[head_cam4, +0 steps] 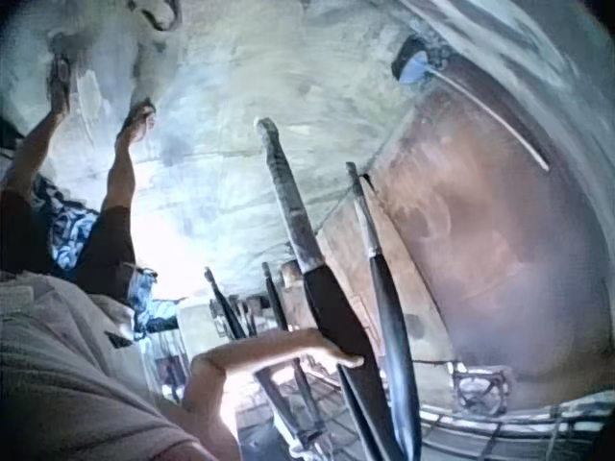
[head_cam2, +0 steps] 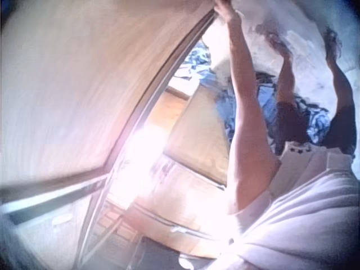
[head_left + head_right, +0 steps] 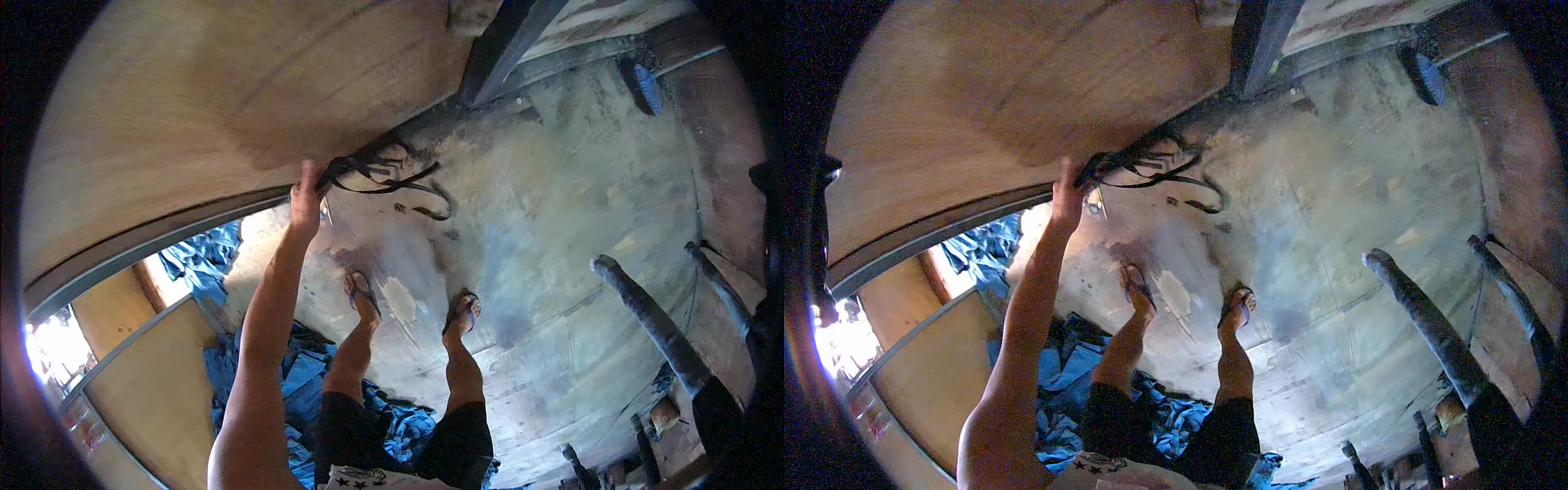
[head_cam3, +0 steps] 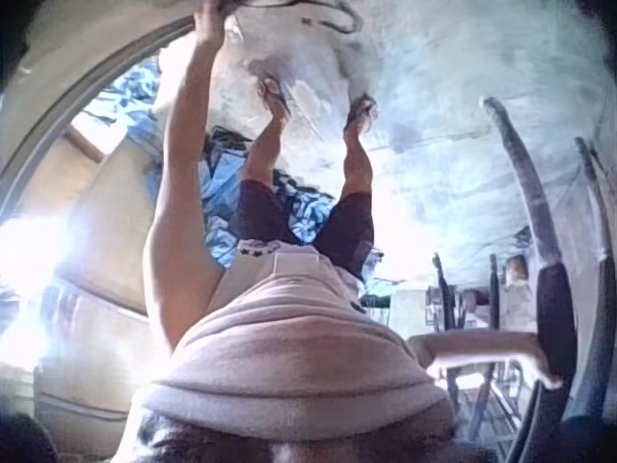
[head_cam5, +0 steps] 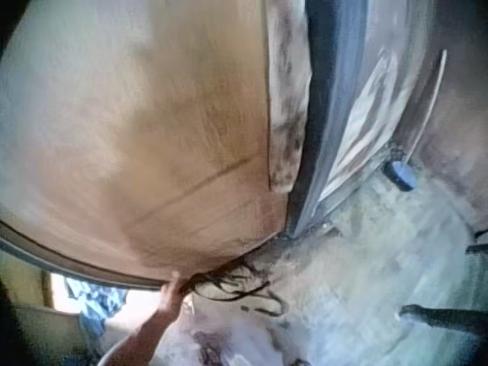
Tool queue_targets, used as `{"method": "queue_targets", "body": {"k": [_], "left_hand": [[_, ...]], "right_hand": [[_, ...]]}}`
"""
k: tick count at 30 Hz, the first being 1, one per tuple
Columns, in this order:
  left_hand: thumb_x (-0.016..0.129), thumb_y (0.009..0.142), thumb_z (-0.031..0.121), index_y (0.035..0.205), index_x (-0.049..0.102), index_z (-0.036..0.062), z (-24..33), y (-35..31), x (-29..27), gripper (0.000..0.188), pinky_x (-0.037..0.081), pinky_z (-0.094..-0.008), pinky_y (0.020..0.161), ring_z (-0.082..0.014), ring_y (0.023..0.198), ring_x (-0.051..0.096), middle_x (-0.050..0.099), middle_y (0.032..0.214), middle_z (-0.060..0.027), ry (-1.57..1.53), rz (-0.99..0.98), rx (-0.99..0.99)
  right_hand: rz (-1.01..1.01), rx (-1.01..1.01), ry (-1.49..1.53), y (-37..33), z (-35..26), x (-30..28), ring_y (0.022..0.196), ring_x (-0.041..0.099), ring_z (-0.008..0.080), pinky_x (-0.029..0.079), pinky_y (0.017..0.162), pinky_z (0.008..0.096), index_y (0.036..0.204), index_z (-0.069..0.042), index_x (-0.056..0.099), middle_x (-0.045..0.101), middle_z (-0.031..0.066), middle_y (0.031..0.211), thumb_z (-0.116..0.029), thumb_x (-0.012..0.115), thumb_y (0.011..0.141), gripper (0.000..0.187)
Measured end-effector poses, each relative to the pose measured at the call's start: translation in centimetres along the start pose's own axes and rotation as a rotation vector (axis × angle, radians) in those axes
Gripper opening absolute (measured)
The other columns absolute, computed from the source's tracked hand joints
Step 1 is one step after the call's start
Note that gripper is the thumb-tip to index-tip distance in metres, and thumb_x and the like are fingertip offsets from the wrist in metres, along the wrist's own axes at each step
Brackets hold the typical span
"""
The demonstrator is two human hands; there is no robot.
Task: The person secures two hanging black cylindrical forms with black straps, then picks up a pair of light blue jeans from a pile and places them over the forms. The person uses a spray gun to apply a mist to the jeans while they are mounted on the forms.
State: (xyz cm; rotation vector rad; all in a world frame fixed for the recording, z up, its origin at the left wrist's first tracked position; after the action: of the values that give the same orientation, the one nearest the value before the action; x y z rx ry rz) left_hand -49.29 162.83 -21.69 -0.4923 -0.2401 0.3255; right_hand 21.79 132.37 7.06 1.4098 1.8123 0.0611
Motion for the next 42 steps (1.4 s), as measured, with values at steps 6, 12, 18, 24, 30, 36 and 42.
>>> {"method": "queue_targets", "body": {"k": [6, 12, 18, 24, 30, 36, 42], "left_hand": [[0.072, 0.091, 0.036, 0.125, 0.062, -0.0058, 10.8, -9.2, -3.0, 0.055, 0.046, -0.031, 0.099, -0.0169, 0.105, 0.062, 0.068, 0.116, -0.009, 0.161, 0.03, 0.078], [0.075, 0.089, 0.018, 0.123, 0.065, -0.0033, 24.2, -20.6, 2.0, 0.042, 0.05, -0.0269, 0.088, -0.0124, 0.091, 0.064, 0.071, 0.1, -0.0048, 0.312, -0.115, 0.262], [0.064, 0.095, 0.005, 0.121, 0.063, -0.0009, 33.8, -29.8, 7.4, 0.027, 0.06, -0.0272, 0.069, -0.0158, 0.076, 0.068, 0.071, 0.096, -0.0114, -0.112, -0.292, 0.17], [0.061, 0.096, 0.005, 0.122, 0.06, 0.0019, 35.2, -39.4, 14.5, 0.026, 0.059, -0.0284, 0.078, -0.0181, 0.09, 0.067, 0.068, 0.098, -0.0103, -0.389, -0.55, -0.13], [0.06, 0.094, -0.001, 0.134, 0.05, 0.0004, 31.0, -55.0, 23.5, 0.041, 0.059, -0.029, 0.082, -0.0216, 0.099, 0.068, 0.066, 0.105, -0.0129, -0.29, -1.08, -0.504], [0.06, 0.093, -0.005, 0.143, 0.041, 0.0001, 28.0, -64.9, 28.4, 0.054, 0.057, -0.0364, 0.096, -0.0287, 0.116, 0.063, 0.056, 0.134, -0.0179, -0.054, -1.381, -0.367], [0.058, 0.096, 0.0, 0.144, 0.037, 0.0, 20.3, -70.4, 33.4, 0.052, 0.049, -0.0357, 0.106, -0.026, 0.122, 0.059, 0.056, 0.136, -0.0201, 0.078, -1.225, -0.35]], "right_hand": [[0.556, -0.048, 0.275, 19.0, -14.6, -14.1, 0.109, 0.061, 0.0287, 0.052, 0.089, 0.0446, 0.112, -0.001, 0.064, 0.063, 0.0117, 0.124, -0.024, 0.064, 0.095, 0.029], [0.455, -0.436, 0.222, 17.1, -20.7, -12.6, 0.087, 0.067, 0.0234, 0.056, 0.081, 0.0405, 0.106, 0.007, 0.064, 0.07, 0.0158, 0.107, -0.009, 0.083, 0.08, 0.036], [0.114, 0.01, 0.236, 11.2, -20.0, -13.1, 0.12, 0.052, 0.0301, 0.041, 0.108, 0.0429, 0.133, 0.011, 0.03, 0.046, 0.0263, 0.137, -0.026, 0.079, 0.086, 0.078], [-0.434, 0.12, 0.439, -9.5, -32.7, -14.8, 0.143, 0.031, 0.0309, 0.03, 0.115, 0.0417, 0.152, 0.0, 0.027, 0.027, 0.0206, 0.157, -0.012, 0.067, 0.091, 0.074], [-0.936, 0.301, 0.764, -19.1, -41.6, -17.7, 0.113, 0.057, 0.0238, 0.045, 0.097, 0.0374, 0.123, 0.002, 0.058, 0.062, 0.0168, 0.12, -0.023, 0.071, 0.091, 0.042], [-0.592, 0.478, 0.927, -19.5, -33.6, -30.4, 0.076, 0.058, 0.0116, 0.048, 0.077, 0.0292, 0.094, -0.004, 0.059, 0.061, 0.0012, 0.076, -0.017, 0.062, 0.098, 0.014], [-0.175, 0.84, 0.969, -25.5, -20.8, -46.8, 0.055, 0.054, 0.0073, 0.045, 0.054, 0.0234, 0.093, -0.006, 0.06, 0.056, -0.0017, 0.063, -0.018, 0.065, 0.096, 0.014]]}}
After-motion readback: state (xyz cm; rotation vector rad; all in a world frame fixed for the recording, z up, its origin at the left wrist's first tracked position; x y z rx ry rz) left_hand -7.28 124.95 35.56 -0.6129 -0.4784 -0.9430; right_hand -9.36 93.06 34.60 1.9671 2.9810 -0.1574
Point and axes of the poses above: each hand's wrist, its own y-axis towards the middle knuckle, its own x-axis out of the palm, z = x × y, the point moved 7 cm from there along y, towards the middle knuckle
